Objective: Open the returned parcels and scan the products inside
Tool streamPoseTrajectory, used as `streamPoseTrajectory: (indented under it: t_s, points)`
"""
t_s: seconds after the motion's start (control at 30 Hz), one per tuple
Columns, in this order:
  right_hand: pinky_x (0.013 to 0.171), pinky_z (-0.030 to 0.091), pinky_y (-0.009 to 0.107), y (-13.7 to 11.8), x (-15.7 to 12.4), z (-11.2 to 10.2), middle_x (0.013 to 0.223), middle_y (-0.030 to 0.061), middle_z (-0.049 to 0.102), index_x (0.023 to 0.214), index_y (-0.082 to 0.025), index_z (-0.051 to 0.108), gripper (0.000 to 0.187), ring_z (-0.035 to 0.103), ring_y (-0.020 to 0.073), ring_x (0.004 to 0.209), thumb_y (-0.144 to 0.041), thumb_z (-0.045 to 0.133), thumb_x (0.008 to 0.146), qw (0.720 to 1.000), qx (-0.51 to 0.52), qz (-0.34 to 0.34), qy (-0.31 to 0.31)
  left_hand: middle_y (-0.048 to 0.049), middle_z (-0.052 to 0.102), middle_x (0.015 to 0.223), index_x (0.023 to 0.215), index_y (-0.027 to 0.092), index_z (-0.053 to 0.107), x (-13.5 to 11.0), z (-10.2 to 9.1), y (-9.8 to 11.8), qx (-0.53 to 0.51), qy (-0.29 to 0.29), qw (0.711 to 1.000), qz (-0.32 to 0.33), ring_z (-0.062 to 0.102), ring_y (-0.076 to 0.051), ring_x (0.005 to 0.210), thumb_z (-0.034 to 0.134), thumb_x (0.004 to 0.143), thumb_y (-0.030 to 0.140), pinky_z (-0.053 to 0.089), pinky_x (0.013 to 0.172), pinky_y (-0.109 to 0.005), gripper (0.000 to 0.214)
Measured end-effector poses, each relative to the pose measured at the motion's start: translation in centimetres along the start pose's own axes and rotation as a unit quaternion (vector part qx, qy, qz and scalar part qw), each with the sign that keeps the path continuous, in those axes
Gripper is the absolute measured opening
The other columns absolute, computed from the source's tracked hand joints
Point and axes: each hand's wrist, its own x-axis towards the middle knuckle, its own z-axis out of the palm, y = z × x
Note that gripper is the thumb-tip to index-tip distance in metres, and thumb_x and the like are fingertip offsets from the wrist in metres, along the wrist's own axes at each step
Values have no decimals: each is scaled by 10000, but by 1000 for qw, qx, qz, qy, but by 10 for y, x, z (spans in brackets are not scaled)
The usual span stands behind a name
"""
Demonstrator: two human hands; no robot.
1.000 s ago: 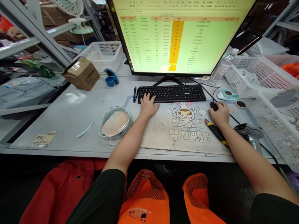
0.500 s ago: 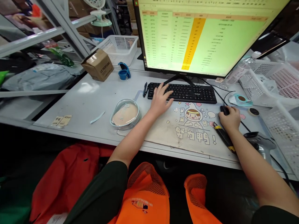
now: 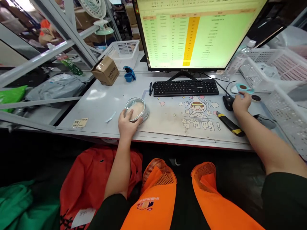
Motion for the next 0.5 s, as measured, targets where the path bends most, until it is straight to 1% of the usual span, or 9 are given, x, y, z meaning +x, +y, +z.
streamPoseTrajectory:
  t_s: [0.1, 0.17, 0.27, 0.3, 0.33, 0.4, 0.43, 0.47, 0.5]
  points:
    - [1242, 260, 498, -33, -9, -24, 1485, 239, 531, 1375, -56, 580, 414, 453, 256, 1390, -155, 443, 997, 999, 38, 5, -8, -179, 597, 1468, 1280, 151, 759, 2, 4, -8, -56, 41, 998, 3, 587, -379, 1397, 836, 772, 468, 422, 1276, -530, 605]
    - [1215, 336, 450, -53, -38, -32, 1439, 203, 591, 1369, -52, 582, 407, 521, 205, 1293, -154, 439, 1001, 996, 70, -7, -47, -180, 639, 1374, 1229, 140, 772, 4, 3, -12, -90, 69, 994, 4, 625, -381, 1333, 815, 777, 502, 444, 1251, -569, 581]
    - [1094, 496, 370, -76, -116, -26, 1251, 68, 734, 1212, -168, 696, 259, 638, 172, 1096, -252, 615, 981, 979, 122, -39, -160, -171, 697, 1260, 1163, 159, 802, -5, 3, 4, -139, 100, 983, 58, 679, -405, 1245, 804, 771, 548, 502, 1183, -640, 552]
    - [1059, 529, 352, -82, -146, -22, 1229, 45, 752, 1195, -201, 717, 289, 667, 181, 1087, -315, 728, 930, 971, 136, -45, -190, -159, 708, 1263, 1174, 190, 810, -13, 3, 16, -152, 96, 978, 101, 684, -415, 1245, 820, 762, 539, 523, 1158, -655, 540]
    - [1028, 558, 354, -86, -175, -18, 1265, 46, 748, 1255, -222, 709, 422, 688, 200, 1094, -388, 805, 879, 960, 159, -48, -224, -135, 710, 1297, 1217, 247, 810, -24, 3, 32, -166, 79, 970, 157, 681, -424, 1266, 844, 746, 514, 544, 1137, -663, 542]
    - [1086, 551, 419, -89, -224, -16, 1464, 90, 659, 1489, -240, 582, 769, 670, 261, 1233, -529, 854, 831, 891, 288, -30, -350, -39, 674, 1433, 1360, 464, 740, -51, 3, 69, -198, -4, 936, 291, 670, -425, 1317, 884, 714, 428, 571, 1125, -663, 662]
    - [1104, 547, 435, -87, -242, -19, 1482, 86, 647, 1512, -253, 561, 849, 653, 284, 1278, -586, 872, 795, 861, 345, -11, -374, 33, 635, 1502, 1412, 594, 659, -65, 3, 87, -218, -50, 910, 349, 669, -423, 1328, 885, 695, 399, 576, 1127, -670, 777]
    - [1120, 541, 445, -82, -255, -25, 1481, 79, 646, 1509, -257, 562, 891, 634, 303, 1314, -621, 884, 764, 834, 400, 9, -380, 88, 584, 1569, 1447, 667, 585, -80, 4, 104, -231, -80, 887, 393, 665, -430, 1335, 879, 665, 374, 563, 1143, -687, 886]
    - [1117, 545, 443, -74, -263, -34, 1439, 64, 673, 1470, -257, 592, 894, 629, 315, 1322, -636, 904, 723, 817, 444, 32, -368, 119, 512, 1638, 1488, 684, 528, -93, 5, 117, -241, -110, 866, 425, 653, -451, 1351, 876, 617, 342, 556, 1143, -704, 999]
